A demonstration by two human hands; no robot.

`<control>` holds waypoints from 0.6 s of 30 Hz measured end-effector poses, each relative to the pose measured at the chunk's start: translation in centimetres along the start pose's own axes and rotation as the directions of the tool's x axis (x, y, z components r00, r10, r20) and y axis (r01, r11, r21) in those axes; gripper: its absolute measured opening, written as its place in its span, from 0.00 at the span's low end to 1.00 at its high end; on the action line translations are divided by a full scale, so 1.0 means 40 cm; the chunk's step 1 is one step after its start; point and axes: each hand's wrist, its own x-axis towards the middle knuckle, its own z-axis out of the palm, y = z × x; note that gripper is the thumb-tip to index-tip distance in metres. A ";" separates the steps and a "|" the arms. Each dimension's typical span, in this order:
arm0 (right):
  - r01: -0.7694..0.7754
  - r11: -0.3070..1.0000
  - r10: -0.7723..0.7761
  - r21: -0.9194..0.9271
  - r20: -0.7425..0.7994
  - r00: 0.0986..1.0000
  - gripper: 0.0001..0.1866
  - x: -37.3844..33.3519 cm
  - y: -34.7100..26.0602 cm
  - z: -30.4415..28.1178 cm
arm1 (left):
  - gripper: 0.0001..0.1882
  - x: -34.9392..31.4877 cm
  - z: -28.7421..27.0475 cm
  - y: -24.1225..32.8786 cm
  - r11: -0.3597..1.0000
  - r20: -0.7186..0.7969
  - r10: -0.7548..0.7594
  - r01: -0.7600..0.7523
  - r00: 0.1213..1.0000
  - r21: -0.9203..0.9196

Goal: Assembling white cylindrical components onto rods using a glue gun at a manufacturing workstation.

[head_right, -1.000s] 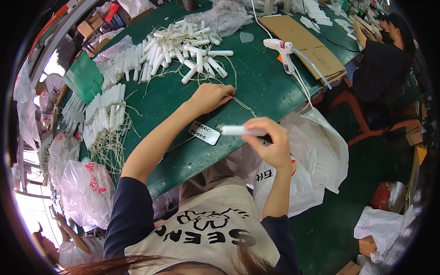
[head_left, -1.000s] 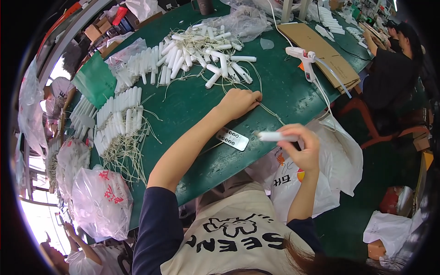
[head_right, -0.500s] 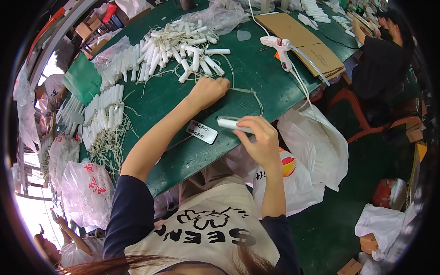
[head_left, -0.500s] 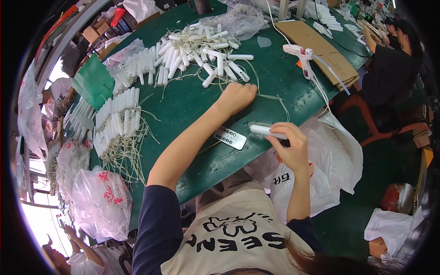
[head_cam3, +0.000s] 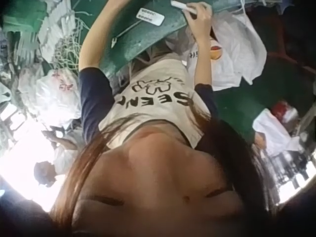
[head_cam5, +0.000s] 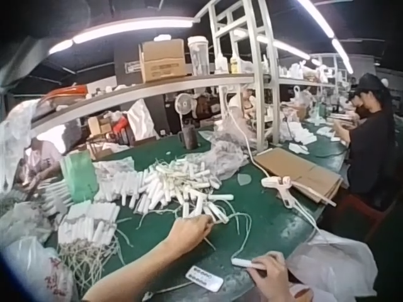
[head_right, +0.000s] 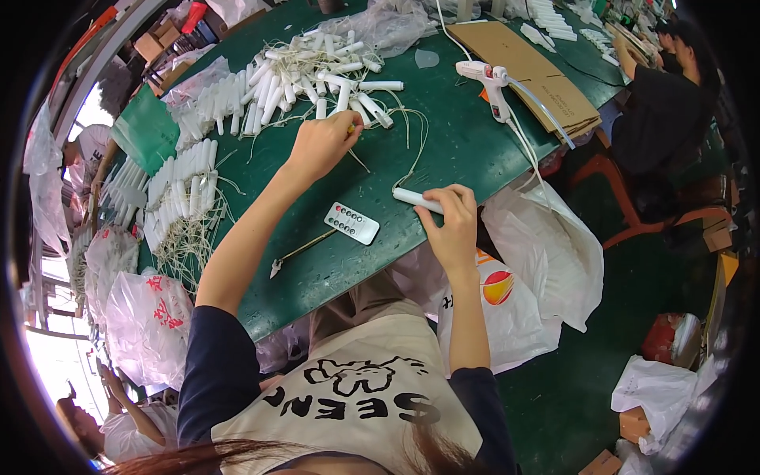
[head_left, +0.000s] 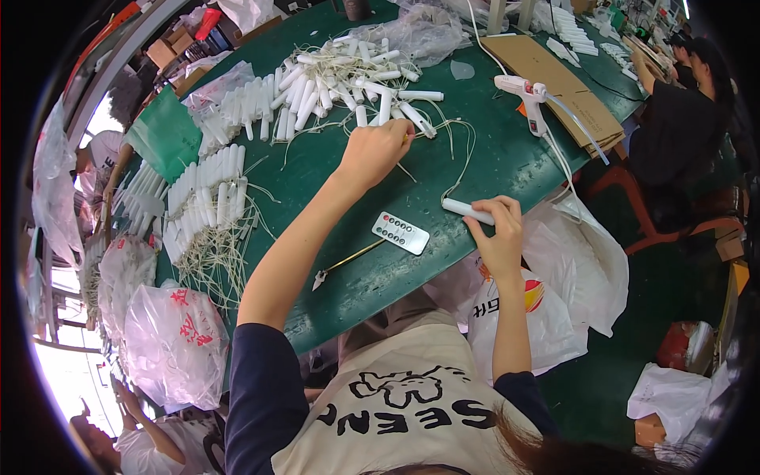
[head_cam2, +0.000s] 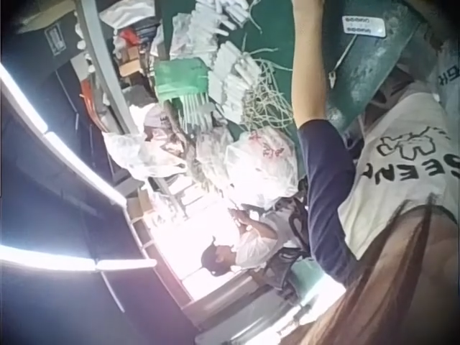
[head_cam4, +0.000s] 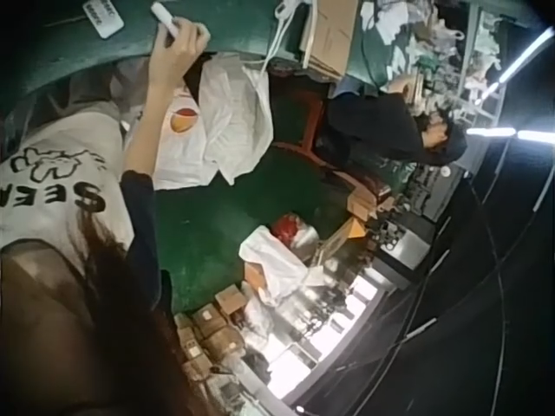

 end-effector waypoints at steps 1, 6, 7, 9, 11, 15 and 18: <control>0.001 1.000 -0.001 0.002 0.003 1.000 0.12 0.001 -0.001 0.001 | 0.05 -0.007 -0.005 -0.001 1.000 -0.011 0.002 -0.003 1.000 -0.021; 0.051 0.998 -0.050 0.038 -0.038 0.998 0.17 0.059 -0.046 -0.017 | 0.05 -0.017 -0.023 -0.002 0.997 -0.046 0.006 -0.010 0.999 -0.081; 0.050 0.998 -0.049 0.038 -0.037 0.998 0.17 0.083 -0.059 -0.021 | 0.05 -0.016 -0.030 0.002 0.993 -0.031 0.008 -0.011 0.999 -0.117; 0.067 0.993 -0.058 0.097 -0.096 0.994 0.19 0.136 -0.079 -0.021 | 0.05 -0.023 -0.039 0.009 0.988 -0.014 0.008 -0.010 1.000 -0.152; 0.117 0.990 -0.111 0.080 -0.075 0.991 0.20 0.177 -0.073 -0.010 | 0.05 -0.030 -0.046 0.013 0.985 -0.047 0.051 -0.058 0.998 -0.160; 0.175 0.979 -0.181 0.102 0.056 0.982 0.21 0.221 -0.058 0.020 | 0.06 -0.031 -0.062 0.026 0.966 -0.067 0.007 -0.024 0.998 -0.257; 0.157 0.967 -0.181 0.202 0.107 0.978 0.22 0.221 -0.065 0.051 | 0.06 -0.030 -0.084 0.028 0.958 -0.059 -0.020 0.002 0.998 -0.285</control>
